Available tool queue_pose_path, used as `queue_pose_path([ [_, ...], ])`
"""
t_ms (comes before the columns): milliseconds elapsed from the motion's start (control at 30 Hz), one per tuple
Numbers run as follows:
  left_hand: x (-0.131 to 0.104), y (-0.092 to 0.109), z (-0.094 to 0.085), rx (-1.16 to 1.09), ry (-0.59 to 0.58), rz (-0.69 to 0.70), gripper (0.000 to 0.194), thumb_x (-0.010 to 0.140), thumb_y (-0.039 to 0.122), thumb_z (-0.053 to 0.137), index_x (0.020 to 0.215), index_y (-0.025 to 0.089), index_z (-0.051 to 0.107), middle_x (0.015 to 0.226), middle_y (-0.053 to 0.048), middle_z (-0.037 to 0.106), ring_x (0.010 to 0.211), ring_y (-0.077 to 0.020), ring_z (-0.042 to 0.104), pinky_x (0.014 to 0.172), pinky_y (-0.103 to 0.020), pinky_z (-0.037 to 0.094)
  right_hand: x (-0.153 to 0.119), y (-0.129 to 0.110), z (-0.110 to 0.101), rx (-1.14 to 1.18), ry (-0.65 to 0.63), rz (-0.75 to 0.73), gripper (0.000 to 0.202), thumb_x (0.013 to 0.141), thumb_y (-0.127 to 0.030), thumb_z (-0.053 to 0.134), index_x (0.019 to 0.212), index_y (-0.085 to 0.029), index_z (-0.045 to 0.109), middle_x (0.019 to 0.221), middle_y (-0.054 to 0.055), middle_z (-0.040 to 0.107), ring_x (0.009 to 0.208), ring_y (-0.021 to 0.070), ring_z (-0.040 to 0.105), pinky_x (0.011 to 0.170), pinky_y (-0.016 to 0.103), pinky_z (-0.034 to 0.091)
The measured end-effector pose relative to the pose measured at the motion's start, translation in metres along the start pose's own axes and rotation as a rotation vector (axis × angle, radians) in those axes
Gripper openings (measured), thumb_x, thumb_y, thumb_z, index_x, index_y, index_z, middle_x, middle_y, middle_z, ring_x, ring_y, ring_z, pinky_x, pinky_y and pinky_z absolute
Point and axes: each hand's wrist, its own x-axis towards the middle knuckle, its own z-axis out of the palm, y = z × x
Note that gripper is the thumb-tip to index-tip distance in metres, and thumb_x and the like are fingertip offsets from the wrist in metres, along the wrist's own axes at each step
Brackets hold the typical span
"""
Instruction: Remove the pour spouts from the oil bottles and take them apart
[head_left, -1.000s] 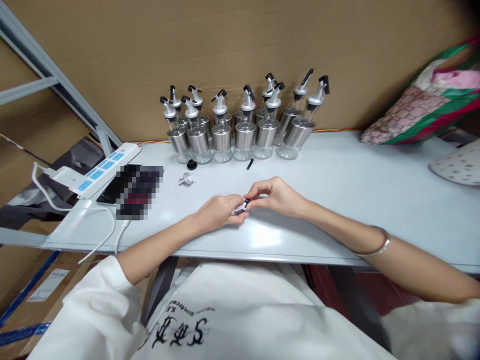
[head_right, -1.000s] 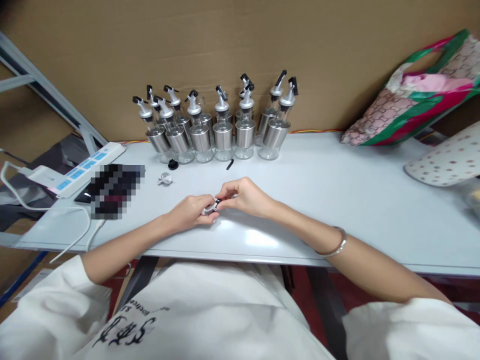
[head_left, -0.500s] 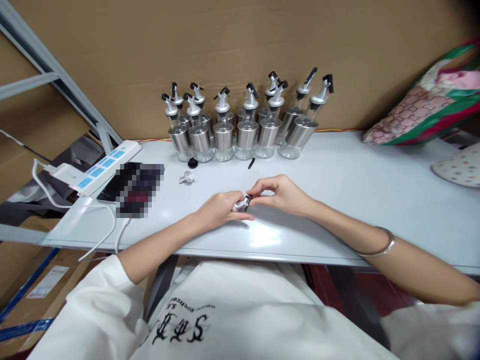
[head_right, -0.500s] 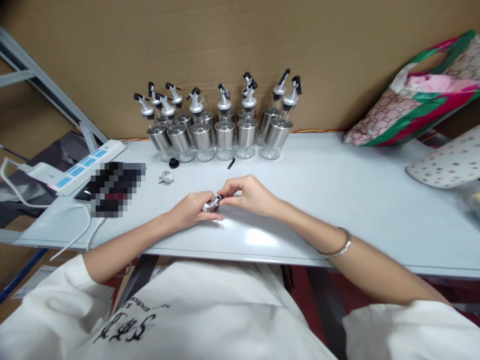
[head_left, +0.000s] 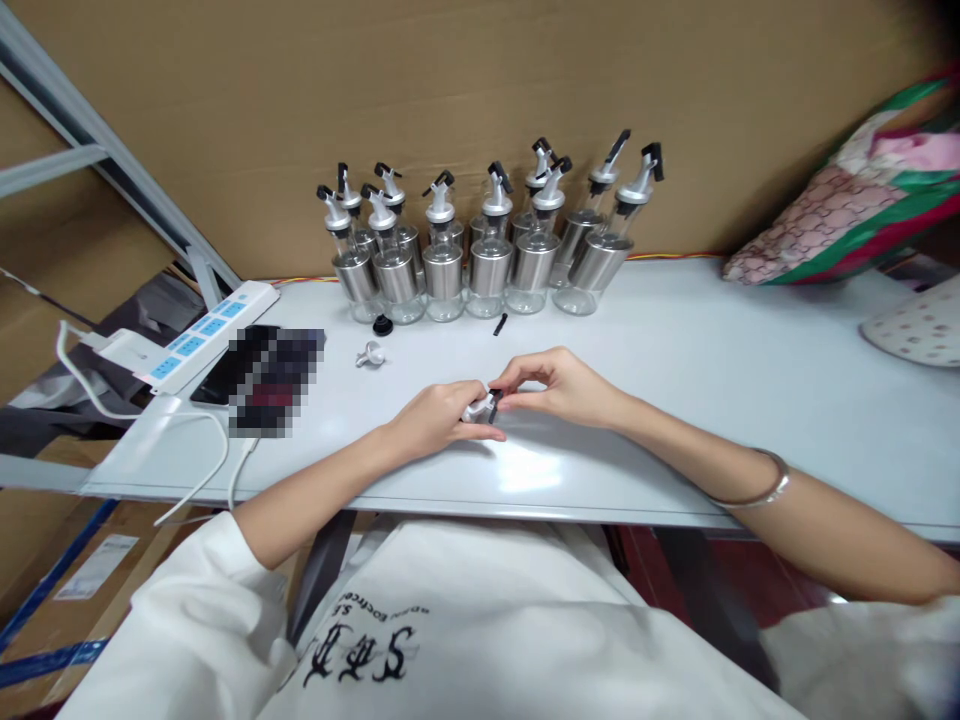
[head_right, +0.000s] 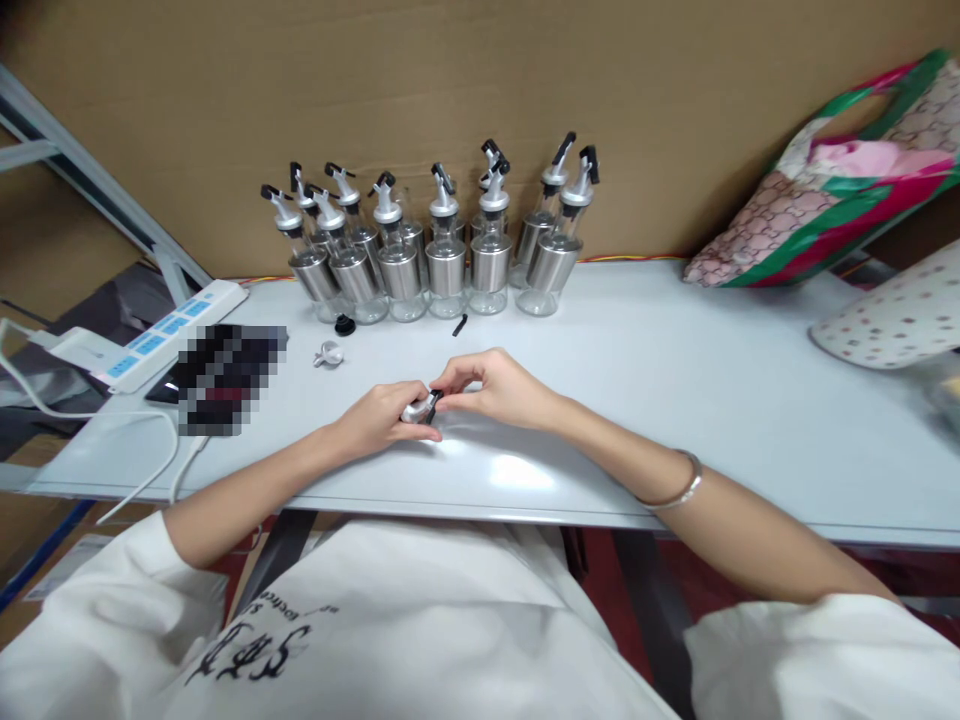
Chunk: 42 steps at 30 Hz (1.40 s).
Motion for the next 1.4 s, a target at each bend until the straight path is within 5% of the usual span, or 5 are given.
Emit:
queue_pose_path([
  [1400,-0.0039,0.001,0.0,0.104,-0.061,0.108,0.028,0.086,0.043,0.052,0.077,0.017,0.05,0.068,0.001,0.055,0.058,-0.0104,0.049,0.054,-0.022,0.033,0.0008,-0.0045,0.0052,0.19,-0.069,0.126,0.027,0.056,-0.034,0.081,0.071,-0.015,0.068,0.072,0.002,0.072,0.068,0.0161,0.065,0.069,0.03,0.051],
])
